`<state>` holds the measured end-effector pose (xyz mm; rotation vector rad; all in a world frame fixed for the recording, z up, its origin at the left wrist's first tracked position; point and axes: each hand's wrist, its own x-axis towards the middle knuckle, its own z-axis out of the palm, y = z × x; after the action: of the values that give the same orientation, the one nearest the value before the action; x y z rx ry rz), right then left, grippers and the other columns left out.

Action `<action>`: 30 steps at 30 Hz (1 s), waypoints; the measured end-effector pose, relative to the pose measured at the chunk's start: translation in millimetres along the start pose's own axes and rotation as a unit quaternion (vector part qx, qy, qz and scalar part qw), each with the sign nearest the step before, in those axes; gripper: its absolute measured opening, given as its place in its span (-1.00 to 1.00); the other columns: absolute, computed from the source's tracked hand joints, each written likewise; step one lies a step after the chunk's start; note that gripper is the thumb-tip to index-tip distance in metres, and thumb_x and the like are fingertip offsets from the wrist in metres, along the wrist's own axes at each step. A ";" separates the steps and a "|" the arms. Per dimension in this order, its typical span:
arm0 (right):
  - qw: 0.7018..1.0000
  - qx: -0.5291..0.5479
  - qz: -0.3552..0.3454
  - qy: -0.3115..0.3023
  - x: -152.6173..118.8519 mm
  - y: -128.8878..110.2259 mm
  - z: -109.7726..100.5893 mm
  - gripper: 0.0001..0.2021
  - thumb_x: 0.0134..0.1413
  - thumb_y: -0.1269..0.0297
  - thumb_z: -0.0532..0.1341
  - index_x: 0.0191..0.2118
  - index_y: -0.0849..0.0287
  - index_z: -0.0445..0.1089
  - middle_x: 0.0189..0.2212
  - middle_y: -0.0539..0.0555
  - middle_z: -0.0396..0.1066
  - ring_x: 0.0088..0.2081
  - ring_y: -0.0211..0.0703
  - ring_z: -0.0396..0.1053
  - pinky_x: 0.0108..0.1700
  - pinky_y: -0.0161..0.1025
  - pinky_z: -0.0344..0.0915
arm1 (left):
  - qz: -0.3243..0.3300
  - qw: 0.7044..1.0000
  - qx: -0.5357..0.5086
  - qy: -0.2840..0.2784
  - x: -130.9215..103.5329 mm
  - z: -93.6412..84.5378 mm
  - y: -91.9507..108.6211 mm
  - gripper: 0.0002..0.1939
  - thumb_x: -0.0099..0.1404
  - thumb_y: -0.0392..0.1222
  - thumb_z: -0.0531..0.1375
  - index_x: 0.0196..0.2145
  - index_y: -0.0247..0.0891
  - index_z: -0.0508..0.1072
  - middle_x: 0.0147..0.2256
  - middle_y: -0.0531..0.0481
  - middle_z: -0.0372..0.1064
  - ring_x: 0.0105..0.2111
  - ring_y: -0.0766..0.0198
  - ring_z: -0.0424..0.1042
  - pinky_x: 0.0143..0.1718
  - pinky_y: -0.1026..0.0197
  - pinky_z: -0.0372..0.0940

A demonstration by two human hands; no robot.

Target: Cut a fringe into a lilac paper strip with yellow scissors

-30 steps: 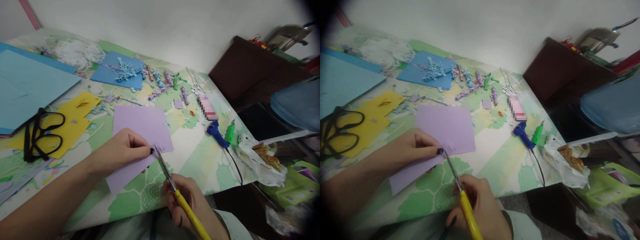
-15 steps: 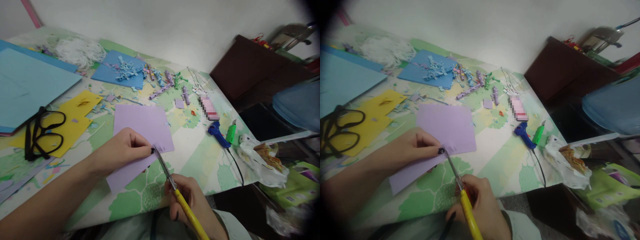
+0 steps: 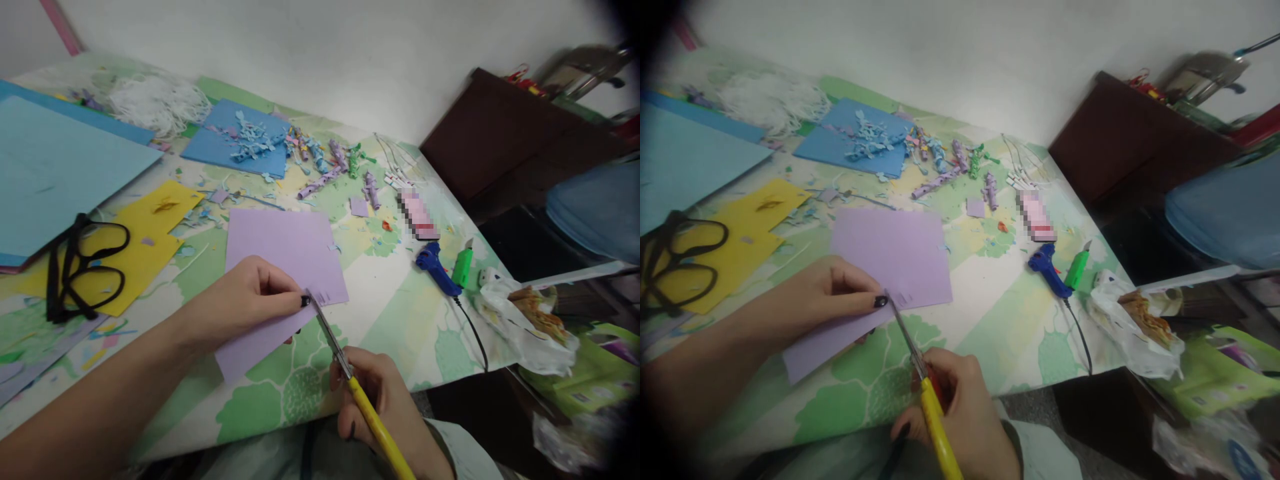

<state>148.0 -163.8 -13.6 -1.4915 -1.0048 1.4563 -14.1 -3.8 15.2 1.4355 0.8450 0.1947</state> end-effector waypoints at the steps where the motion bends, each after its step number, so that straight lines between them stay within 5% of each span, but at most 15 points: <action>1: 1.000 0.007 0.000 -0.002 0.1 -0.3 0.1 -0.44 -0.35 -0.18 0.44 -0.57 0.13 0.15 -0.69 -0.20 -0.11 -0.63 -0.37 -0.14 -0.62 -0.36 -0.14 | 0.001 1.000 -0.002 -0.002 0.1 -0.3 -0.1 -0.77 0.08 -0.10 0.21 -0.64 -0.23 0.49 -0.68 0.10 0.34 -0.67 0.38 0.21 -0.66 0.35 0.06; 13: 0.997 0.024 -0.014 -0.067 -12.4 9.9 -13.4 -0.27 -0.21 -0.37 0.27 -0.13 0.19 0.25 -0.55 -0.11 0.14 -0.57 -0.33 0.03 -0.54 -0.35 -0.01 | 0.004 1.000 0.013 -0.010 0.5 -0.3 2.7 -0.77 0.10 -0.11 0.19 -0.62 -0.22 0.54 -0.65 0.07 0.45 -0.64 0.35 0.30 -0.62 0.34 0.11; 30: 0.999 -0.013 0.016 -0.030 -7.2 7.5 -6.5 -0.24 -0.38 -0.44 0.28 -0.28 0.23 0.30 -0.60 -0.13 0.05 -0.59 -0.32 -0.01 -0.58 -0.34 -0.06 | -0.008 0.999 0.031 0.003 0.7 -0.8 2.2 -0.76 0.08 -0.07 0.19 -0.58 -0.23 0.56 -0.64 0.06 0.45 -0.64 0.34 0.29 -0.59 0.31 0.12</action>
<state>154.5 -173.3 -17.9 -1.4968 -1.0432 1.5236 -13.3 -2.4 17.1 1.4856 0.8735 0.1605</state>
